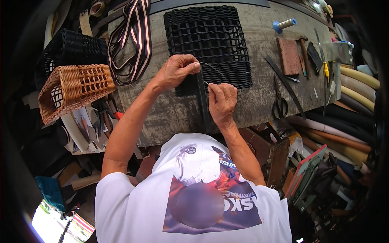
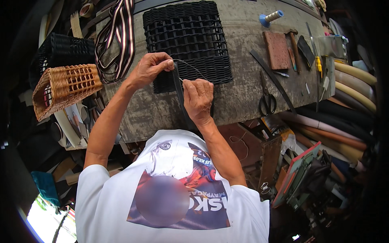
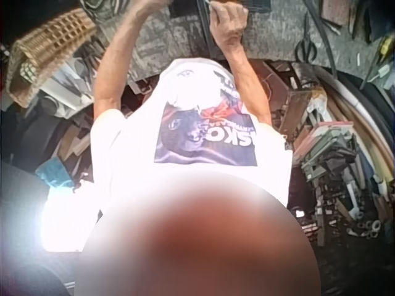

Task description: The person is weaving a leather strap into a black mesh basket.

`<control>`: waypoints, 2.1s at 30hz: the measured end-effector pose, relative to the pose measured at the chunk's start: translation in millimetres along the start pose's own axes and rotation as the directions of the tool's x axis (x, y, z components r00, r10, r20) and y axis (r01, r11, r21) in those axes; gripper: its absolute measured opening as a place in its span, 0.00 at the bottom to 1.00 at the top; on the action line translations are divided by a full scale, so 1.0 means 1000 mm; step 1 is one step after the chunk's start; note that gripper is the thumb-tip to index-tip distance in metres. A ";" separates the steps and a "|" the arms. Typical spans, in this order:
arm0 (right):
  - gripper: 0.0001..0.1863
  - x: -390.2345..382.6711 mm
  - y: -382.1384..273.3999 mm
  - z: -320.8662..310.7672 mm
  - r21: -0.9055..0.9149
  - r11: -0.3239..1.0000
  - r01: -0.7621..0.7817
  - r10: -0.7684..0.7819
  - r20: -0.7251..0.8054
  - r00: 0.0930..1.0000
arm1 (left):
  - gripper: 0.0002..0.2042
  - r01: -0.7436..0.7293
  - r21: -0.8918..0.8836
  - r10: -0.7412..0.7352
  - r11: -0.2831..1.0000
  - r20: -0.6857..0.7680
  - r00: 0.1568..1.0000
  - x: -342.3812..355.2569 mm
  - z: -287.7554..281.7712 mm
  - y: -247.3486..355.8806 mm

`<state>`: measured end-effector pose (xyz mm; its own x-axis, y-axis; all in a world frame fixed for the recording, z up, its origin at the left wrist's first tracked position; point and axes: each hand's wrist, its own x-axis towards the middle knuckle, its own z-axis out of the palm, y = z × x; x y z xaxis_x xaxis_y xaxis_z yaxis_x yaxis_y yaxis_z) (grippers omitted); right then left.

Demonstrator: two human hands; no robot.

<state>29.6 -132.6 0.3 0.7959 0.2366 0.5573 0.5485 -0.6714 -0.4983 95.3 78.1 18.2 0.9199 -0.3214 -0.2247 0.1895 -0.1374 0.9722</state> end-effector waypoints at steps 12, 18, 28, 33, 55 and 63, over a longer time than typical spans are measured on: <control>0.21 -0.003 -0.004 -0.005 0.022 0.999 0.027 -0.030 0.134 0.991 | 0.14 0.038 0.018 -0.038 0.999 0.026 0.999 -0.001 -0.003 0.003; 0.20 -0.005 -0.004 -0.003 0.031 0.999 0.021 -0.025 0.123 0.992 | 0.15 0.036 0.003 -0.036 0.999 0.027 0.999 -0.001 -0.003 0.002; 0.19 -0.001 -0.006 -0.005 0.014 1.000 -0.004 0.001 0.164 0.986 | 0.14 0.031 -0.008 -0.031 0.999 0.030 0.999 -0.001 -0.004 0.000; 0.17 0.007 -0.011 -0.008 0.053 0.994 -0.092 0.079 0.202 0.976 | 0.13 0.036 -0.009 -0.036 0.999 0.026 0.999 -0.001 -0.004 0.000; 0.10 0.007 -0.029 0.011 -0.081 0.992 -0.100 0.111 0.154 0.982 | 0.14 -0.002 -0.011 0.003 1.000 0.036 0.999 0.000 -0.005 -0.006; 0.10 0.007 -0.029 0.016 -0.092 0.993 -0.077 0.093 0.184 0.979 | 0.14 0.020 0.016 -0.020 1.000 0.018 1.000 0.000 -0.004 -0.008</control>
<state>23.3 -100.1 8.0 0.8770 0.2981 0.3767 0.4594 -0.7498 -0.4762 95.5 83.2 10.7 0.9094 -0.3358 -0.2452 0.2019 -0.1589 0.9664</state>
